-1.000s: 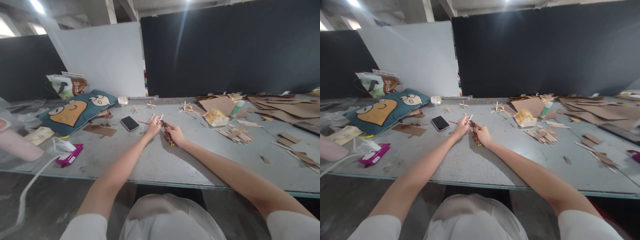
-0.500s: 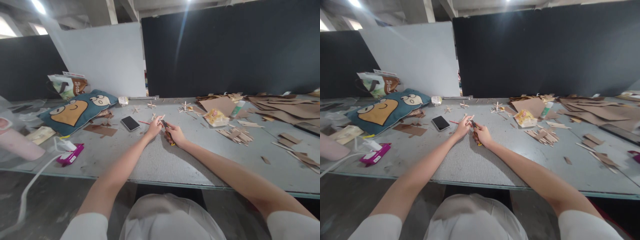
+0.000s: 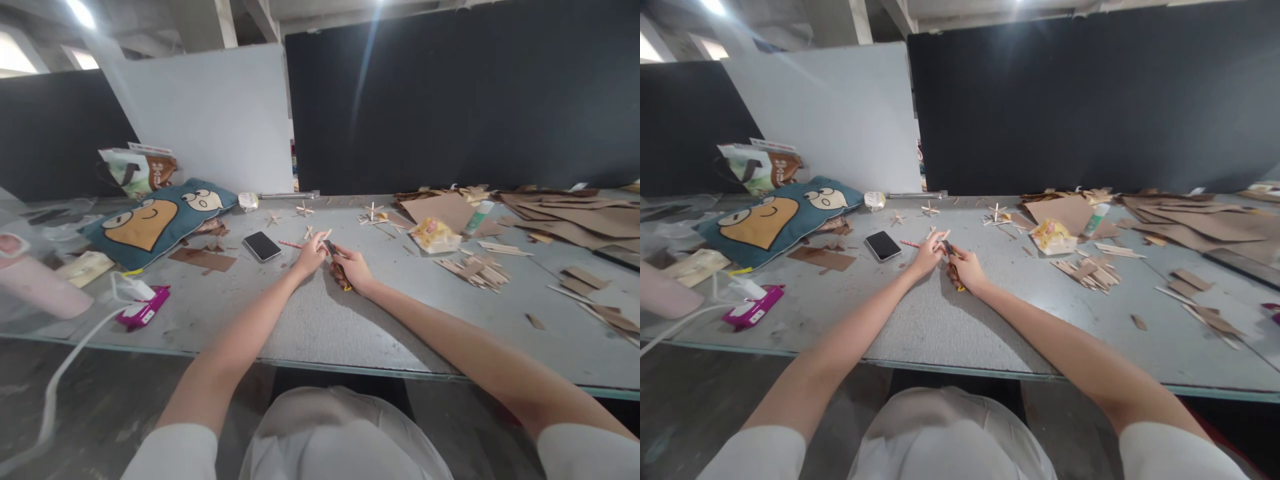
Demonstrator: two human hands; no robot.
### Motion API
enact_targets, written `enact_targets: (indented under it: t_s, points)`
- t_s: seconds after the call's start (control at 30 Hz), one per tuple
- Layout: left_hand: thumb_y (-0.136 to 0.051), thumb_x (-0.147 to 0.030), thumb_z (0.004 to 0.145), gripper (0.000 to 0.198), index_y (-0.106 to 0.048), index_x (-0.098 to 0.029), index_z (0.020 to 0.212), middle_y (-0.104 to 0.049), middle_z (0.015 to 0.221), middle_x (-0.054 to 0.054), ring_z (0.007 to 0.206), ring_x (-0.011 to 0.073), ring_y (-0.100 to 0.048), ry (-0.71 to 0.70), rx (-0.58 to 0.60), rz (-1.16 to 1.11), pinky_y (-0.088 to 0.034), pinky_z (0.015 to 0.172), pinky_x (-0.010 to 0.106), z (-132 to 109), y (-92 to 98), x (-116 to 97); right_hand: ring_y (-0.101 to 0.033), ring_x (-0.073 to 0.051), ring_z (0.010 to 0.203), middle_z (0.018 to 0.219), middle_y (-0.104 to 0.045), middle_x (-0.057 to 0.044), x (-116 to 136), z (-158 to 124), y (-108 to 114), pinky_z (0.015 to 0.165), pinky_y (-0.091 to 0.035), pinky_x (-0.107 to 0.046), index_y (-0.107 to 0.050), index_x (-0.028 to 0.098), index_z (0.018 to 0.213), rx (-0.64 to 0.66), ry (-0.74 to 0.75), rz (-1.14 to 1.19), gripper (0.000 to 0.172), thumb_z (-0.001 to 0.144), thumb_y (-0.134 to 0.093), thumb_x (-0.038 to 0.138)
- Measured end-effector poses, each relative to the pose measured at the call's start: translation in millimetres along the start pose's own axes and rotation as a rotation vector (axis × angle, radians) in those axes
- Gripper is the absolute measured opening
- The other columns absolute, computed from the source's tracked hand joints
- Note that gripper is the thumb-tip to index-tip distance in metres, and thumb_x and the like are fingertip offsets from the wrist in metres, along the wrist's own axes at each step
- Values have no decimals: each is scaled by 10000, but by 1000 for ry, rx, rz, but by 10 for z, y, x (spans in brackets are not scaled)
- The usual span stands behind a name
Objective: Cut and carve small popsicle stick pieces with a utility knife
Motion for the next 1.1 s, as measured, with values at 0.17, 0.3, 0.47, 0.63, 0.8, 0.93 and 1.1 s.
enact_targets:
  t_s: [0.17, 0.3, 0.47, 0.63, 0.8, 0.93, 1.1]
  points:
    - [-479, -48, 811, 603, -603, -159, 1391, -740, 861, 63, 820, 226, -705, -9, 2, -4, -539, 813, 324, 3, -6, 11, -399, -66, 335, 574, -567, 72, 2, -11, 4, 304, -284, -166, -659, 179, 1341, 7, 3, -6, 485, 864, -626, 262]
    - [-474, -49, 808, 620, -594, -170, 1404, -738, 858, 59, 816, 223, -705, -4, 6, -2, -545, 813, 326, 10, -16, 22, -397, -61, 333, 576, -564, 74, 3, -12, 5, 307, -277, -164, -667, 185, 1332, 10, 2, -7, 472, 868, -642, 269]
    - [-475, -48, 808, 631, -592, -187, 1412, -736, 837, 50, 821, 231, -707, -4, 10, 7, -552, 834, 344, 7, -13, 19, -398, -60, 329, 584, -567, 72, -3, -2, 7, 305, -275, -167, -665, 191, 1337, 8, -3, -3, 461, 883, -644, 268]
    - [-478, -49, 821, 607, -589, -156, 1408, -743, 850, 67, 832, 239, -710, -4, 9, 13, -550, 833, 347, 2, -1, 7, -410, -65, 332, 585, -569, 69, -16, 10, 6, 303, -277, -166, -656, 189, 1358, 9, -6, 3, 481, 884, -636, 266]
    - [-482, -59, 828, 580, -604, -159, 1386, -742, 849, 67, 829, 240, -707, 1, 11, 19, -547, 831, 344, 3, 4, 0, -403, -65, 332, 578, -566, 70, -24, 15, 4, 303, -279, -163, -662, 184, 1350, 8, -4, 2, 484, 873, -638, 268]
    - [-475, -56, 818, 592, -599, -161, 1387, -743, 857, 67, 826, 238, -708, 5, 16, 18, -548, 824, 338, 3, -3, 2, -406, -68, 328, 583, -574, 67, -18, 12, 1, 296, -284, -166, -647, 182, 1374, 0, -9, -5, 504, 874, -605, 235]
    - [-466, -63, 817, 605, -585, -176, 1400, -746, 856, 60, 831, 240, -710, 12, 17, 20, -550, 830, 345, 2, -5, 3, -403, -61, 323, 586, -569, 74, 8, -11, -5, 300, -292, -163, -649, 193, 1372, 2, -18, -12, 493, 883, -624, 247]
Point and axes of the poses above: each hand's wrist, its own z-axis towards the middle knuckle, its own y-axis out of the back of the hand, x = y × z, the point moved 3 cm from there along z, towards the middle knuckle
